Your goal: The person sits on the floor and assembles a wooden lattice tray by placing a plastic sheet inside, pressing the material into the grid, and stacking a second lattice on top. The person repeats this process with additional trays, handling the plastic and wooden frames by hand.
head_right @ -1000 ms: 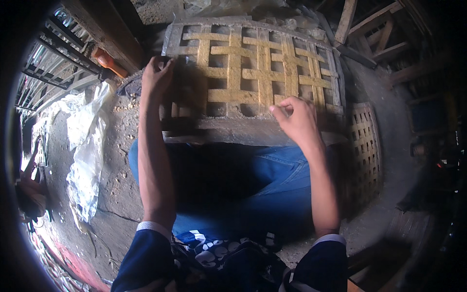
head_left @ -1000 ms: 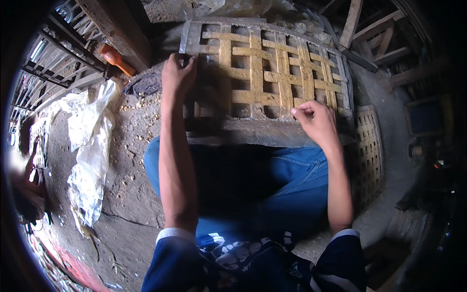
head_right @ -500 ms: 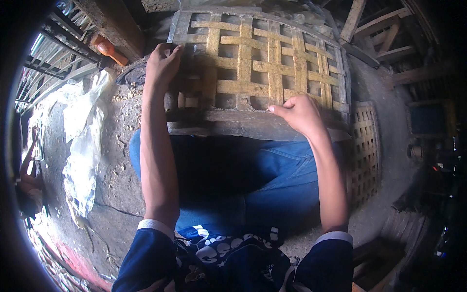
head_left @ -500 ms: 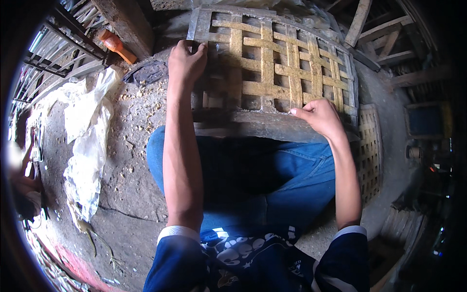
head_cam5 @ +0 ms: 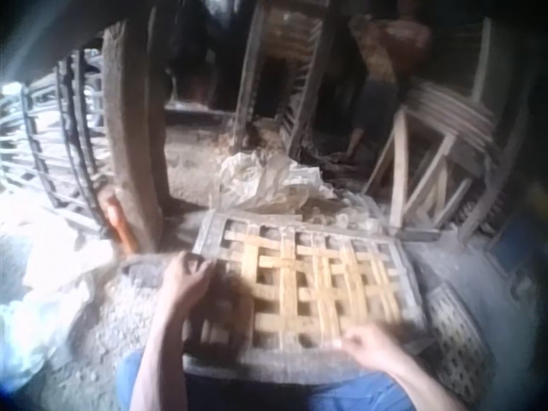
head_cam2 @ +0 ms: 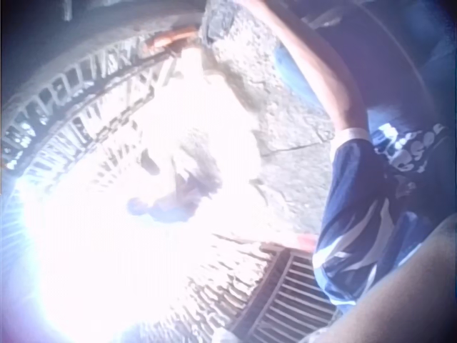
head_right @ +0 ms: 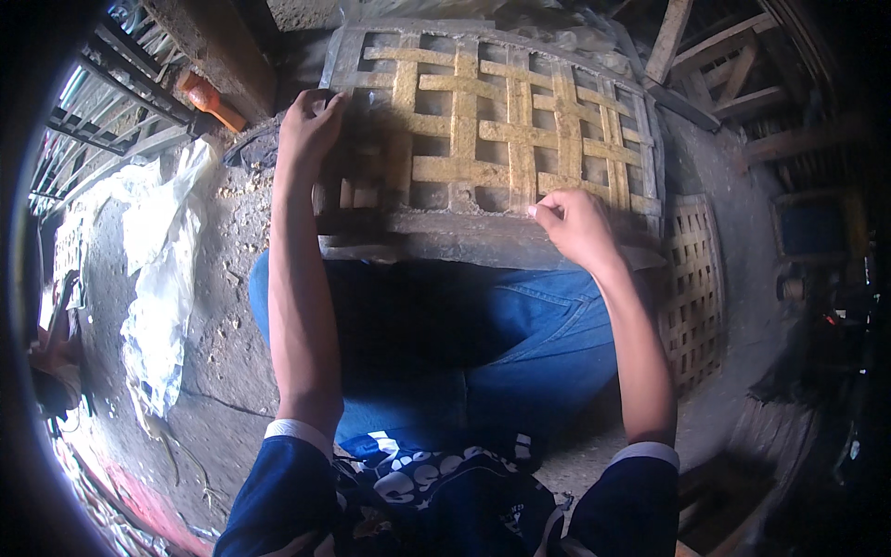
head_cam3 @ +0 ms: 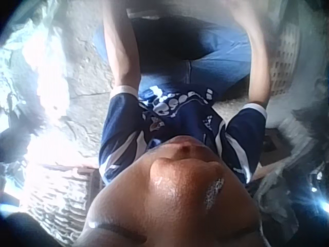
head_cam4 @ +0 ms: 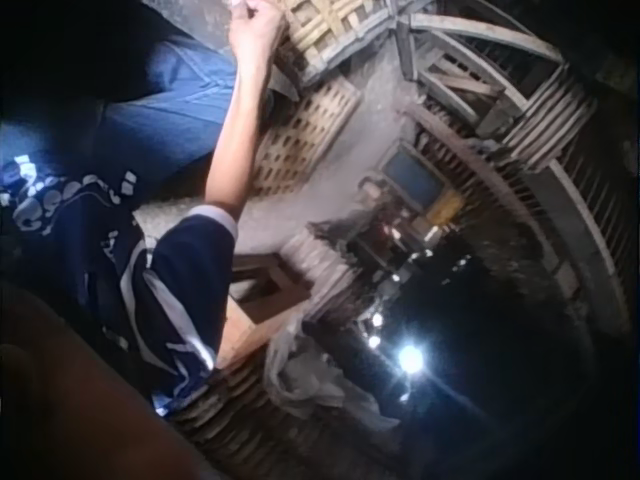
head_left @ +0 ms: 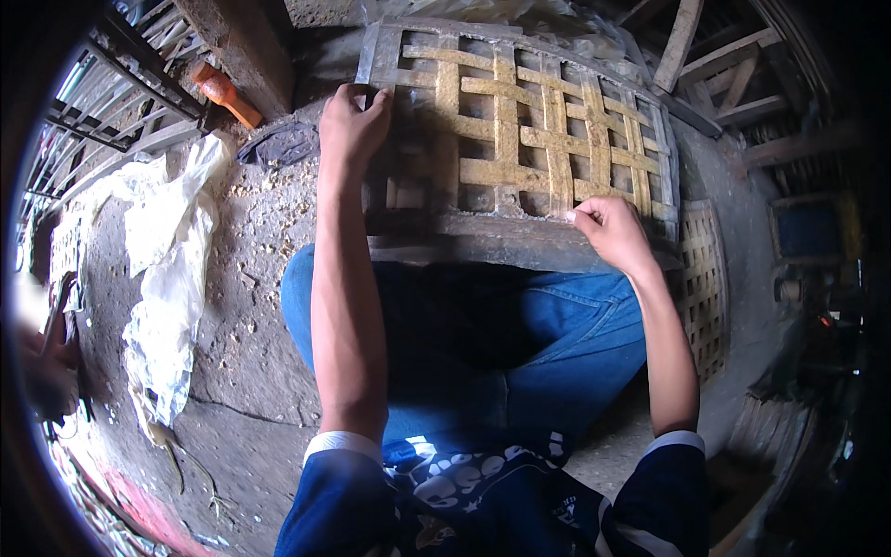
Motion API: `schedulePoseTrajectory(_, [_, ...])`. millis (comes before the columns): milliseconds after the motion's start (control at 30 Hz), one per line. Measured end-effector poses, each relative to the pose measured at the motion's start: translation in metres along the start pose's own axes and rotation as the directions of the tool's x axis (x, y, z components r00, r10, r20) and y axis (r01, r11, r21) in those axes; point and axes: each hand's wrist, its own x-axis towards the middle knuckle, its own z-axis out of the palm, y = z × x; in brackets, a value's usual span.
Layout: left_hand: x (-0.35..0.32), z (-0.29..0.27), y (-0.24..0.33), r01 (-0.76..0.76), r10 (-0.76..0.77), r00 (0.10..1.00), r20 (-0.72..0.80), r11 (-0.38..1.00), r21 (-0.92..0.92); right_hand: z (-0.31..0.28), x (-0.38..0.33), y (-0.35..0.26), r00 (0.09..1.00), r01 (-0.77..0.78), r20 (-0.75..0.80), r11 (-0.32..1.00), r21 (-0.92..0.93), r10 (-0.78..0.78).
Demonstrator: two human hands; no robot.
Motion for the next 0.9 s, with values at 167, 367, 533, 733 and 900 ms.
schedulePoseTrajectory(167, [0.002,0.007,-0.011,-0.157,0.178,0.962,-0.207,0.981,0.117,-0.005,-0.005,0.004,0.998,-0.019,-0.055,0.995,0.101,0.025])
schedulePoseTrajectory(367, [-0.026,-0.011,0.035,-0.656,0.724,0.665,-0.184,0.684,0.320,-0.054,-0.049,0.037,0.956,-0.064,-0.183,0.773,0.631,0.229])
schedulePoseTrajectory(533, [-0.076,0.005,0.065,-0.838,0.751,0.505,0.425,0.545,0.034,-0.077,-0.138,0.110,0.793,-0.101,-0.307,0.611,0.785,0.526])
schedulePoseTrajectory(733, [-0.089,0.018,0.059,-0.890,0.698,0.393,0.599,0.453,0.056,-0.018,-0.275,0.213,0.663,-0.361,-0.319,0.662,0.657,0.678])
schedulePoseTrajectory(900, [-0.090,0.014,0.067,-0.897,0.692,0.363,0.624,0.440,0.035,0.039,-0.348,0.235,0.636,-0.728,-0.094,0.636,0.258,0.766])
